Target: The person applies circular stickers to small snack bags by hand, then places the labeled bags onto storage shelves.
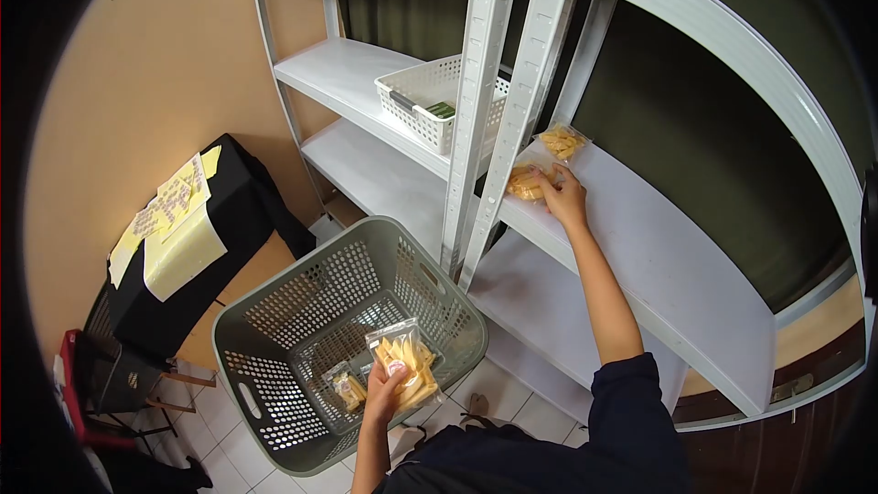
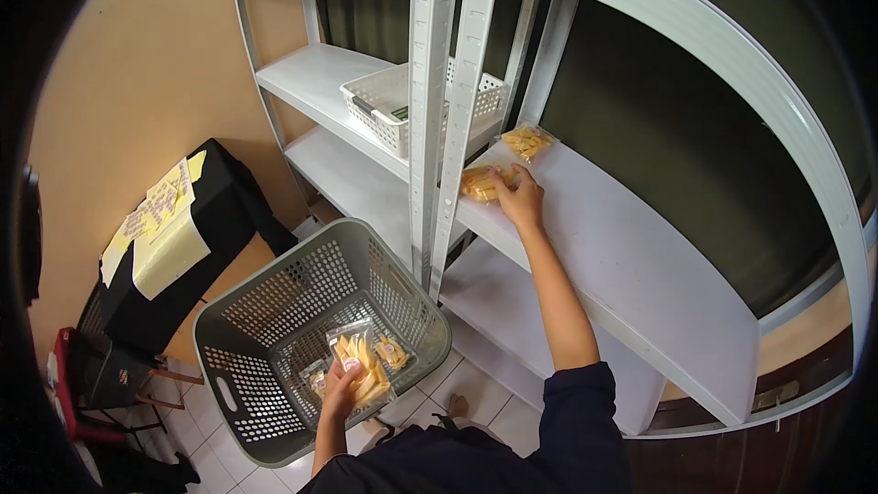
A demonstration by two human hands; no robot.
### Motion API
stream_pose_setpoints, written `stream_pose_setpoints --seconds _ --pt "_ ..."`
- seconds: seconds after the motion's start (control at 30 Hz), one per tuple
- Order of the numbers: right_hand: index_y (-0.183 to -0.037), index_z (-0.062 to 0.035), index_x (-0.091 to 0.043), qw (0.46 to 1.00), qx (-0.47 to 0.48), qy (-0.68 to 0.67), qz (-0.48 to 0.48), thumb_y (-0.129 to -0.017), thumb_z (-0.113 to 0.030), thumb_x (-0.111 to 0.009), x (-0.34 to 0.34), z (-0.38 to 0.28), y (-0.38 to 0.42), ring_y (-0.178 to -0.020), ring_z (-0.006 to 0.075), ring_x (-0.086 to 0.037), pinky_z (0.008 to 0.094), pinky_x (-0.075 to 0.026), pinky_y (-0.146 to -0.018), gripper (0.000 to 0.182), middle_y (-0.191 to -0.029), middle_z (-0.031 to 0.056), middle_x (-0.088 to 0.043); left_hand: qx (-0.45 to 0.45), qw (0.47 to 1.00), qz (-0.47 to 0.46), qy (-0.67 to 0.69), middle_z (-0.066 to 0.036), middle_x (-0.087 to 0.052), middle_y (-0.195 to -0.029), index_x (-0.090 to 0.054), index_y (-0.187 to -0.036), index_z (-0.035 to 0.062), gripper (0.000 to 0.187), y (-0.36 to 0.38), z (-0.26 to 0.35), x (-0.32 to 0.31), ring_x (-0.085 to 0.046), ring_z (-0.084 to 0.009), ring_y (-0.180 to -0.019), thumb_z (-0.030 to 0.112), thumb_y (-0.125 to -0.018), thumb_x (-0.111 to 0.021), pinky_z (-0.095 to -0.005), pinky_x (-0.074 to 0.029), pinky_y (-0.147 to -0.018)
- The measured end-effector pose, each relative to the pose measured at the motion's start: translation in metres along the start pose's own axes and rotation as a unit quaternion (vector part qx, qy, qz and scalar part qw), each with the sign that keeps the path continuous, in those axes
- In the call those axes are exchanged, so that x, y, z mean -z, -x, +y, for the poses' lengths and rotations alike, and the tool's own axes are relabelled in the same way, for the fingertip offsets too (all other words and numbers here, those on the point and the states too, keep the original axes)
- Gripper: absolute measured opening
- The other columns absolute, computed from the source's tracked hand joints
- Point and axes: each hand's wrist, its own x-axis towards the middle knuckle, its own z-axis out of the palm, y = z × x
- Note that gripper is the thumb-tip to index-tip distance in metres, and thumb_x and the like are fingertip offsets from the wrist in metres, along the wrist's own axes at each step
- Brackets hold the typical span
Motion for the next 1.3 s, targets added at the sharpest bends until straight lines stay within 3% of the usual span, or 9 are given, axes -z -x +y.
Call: stream_pose_setpoints --seconds 0.2,0.27,0.4,0.57,0.77,0.83,0.93,1.1,1.3 --pt "-0.103 0.0026 -0.053 0.987 0.108 0.097 0.074 -0.070 -0.047 -0.059 0.007 0.001 0.003 -0.082 0.0353 -0.058 0.0389 -0.045 -0.073 0.060 -0.088 0.0241 -0.059 -0.064 0.988 -0.047 -0.134 -0.009 -0.052 -0.102 -0.035 -0.114 0.0010 0.047 -0.015 0.030 -0.033 -0.053 -0.0150 -0.092 0.005 -0.074 -0.061 -0.0279 -0.044 -0.080" --pt "-0.101 0.0028 -0.053 0.992 0.060 0.101 0.056 -0.072 -0.041 -0.061 0.026 -0.041 0.028 -0.075 0.0287 -0.060 0.0351 -0.047 -0.068 0.054 -0.078 0.0199 -0.060 -0.096 0.986 -0.057 -0.126 -0.008 -0.051 -0.102 -0.034 -0.113 0.0010 0.049 -0.016 0.056 -0.066 -0.053 -0.0148 -0.092 0.005 -0.073 -0.062 -0.0276 -0.044 -0.080" --pt "-0.116 0.0024 -0.038 0.962 0.140 -0.211 -0.101 -0.072 -0.025 -0.065 0.024 -0.069 0.101 -0.067 0.0123 -0.054 0.0254 -0.046 -0.061 0.058 -0.073 0.0092 -0.055 -0.172 0.973 -0.093 -0.120 -0.009 -0.050 -0.102 -0.033 -0.112 0.0007 0.051 -0.020 0.077 -0.103 -0.052 -0.0151 -0.093 0.001 -0.071 -0.063 -0.0264 -0.043 -0.080" --pt "-0.129 0.0026 -0.014 0.901 0.125 -0.267 -0.320 -0.072 -0.021 -0.066 0.015 -0.087 0.179 -0.079 0.0155 -0.055 0.0244 -0.044 -0.072 0.080 -0.095 0.0148 -0.054 -0.222 0.956 -0.122 -0.147 -0.010 -0.049 -0.102 -0.033 -0.109 0.0009 0.050 -0.024 0.077 -0.127 -0.051 -0.0150 -0.094 0.002 -0.070 -0.065 -0.0263 -0.043 -0.081" --pt "-0.129 0.0025 -0.014 0.895 0.108 -0.323 -0.289 -0.071 -0.014 -0.067 0.022 -0.080 0.180 -0.080 0.0147 -0.056 0.0256 -0.046 -0.070 0.080 -0.095 0.0158 -0.056 -0.253 0.921 -0.149 -0.255 -0.015 -0.043 -0.109 -0.025 -0.116 0.0000 0.067 -0.019 0.071 -0.142 -0.048 -0.0200 -0.100 0.008 -0.068 -0.069 -0.0288 -0.043 -0.081" --pt "-0.128 0.0018 -0.016 0.895 0.058 -0.369 -0.246 -0.070 -0.011 -0.067 0.038 -0.087 0.170 -0.076 0.0142 -0.057 0.0251 -0.047 -0.068 0.079 -0.091 0.0138 -0.057 -0.349 0.871 -0.147 -0.313 -0.019 -0.028 -0.123 -0.013 -0.125 0.0014 0.084 -0.011 0.073 -0.154 -0.037 -0.0267 -0.112 0.014 -0.066 -0.072 -0.0356 -0.042 -0.083" --pt "-0.129 0.0002 -0.016 0.923 0.071 -0.368 -0.090 -0.070 -0.008 -0.067 0.084 -0.088 0.115 -0.078 0.0150 -0.057 0.0263 -0.049 -0.064 0.078 -0.092 0.0139 -0.056 -0.333 0.856 -0.184 -0.349 -0.019 -0.013 -0.131 -0.002 -0.129 0.0033 0.096 -0.011 0.068 -0.136 -0.026 -0.0308 -0.118 0.019 -0.065 -0.073 -0.0418 -0.040 -0.085" --pt "-0.128 0.0057 -0.015 0.975 0.058 -0.141 0.163 -0.060 -0.032 -0.074 0.109 0.063 -0.041 -0.097 0.0266 -0.053 0.0296 -0.043 -0.082 0.097 -0.114 0.0255 -0.044 -0.215 0.905 -0.125 -0.346 -0.017 -0.018 -0.130 -0.009 -0.126 0.0033 0.079 -0.007 0.051 -0.107 -0.026 -0.0296 -0.119 0.018 -0.073 -0.065 -0.0419 -0.038 -0.087" --pt "-0.123 0.0097 -0.027 0.984 -0.086 -0.054 0.146 -0.050 -0.045 -0.074 0.081 0.166 -0.132 -0.106 0.0314 -0.047 0.0305 -0.037 -0.090 0.102 -0.117 0.0268 -0.043 -0.145 0.918 -0.085 -0.360 -0.016 -0.020 -0.129 -0.012 -0.126 0.0048 0.067 0.010 0.034 -0.087 -0.028 -0.0279 -0.118 0.014 -0.077 -0.058 -0.0392 -0.039 -0.088"
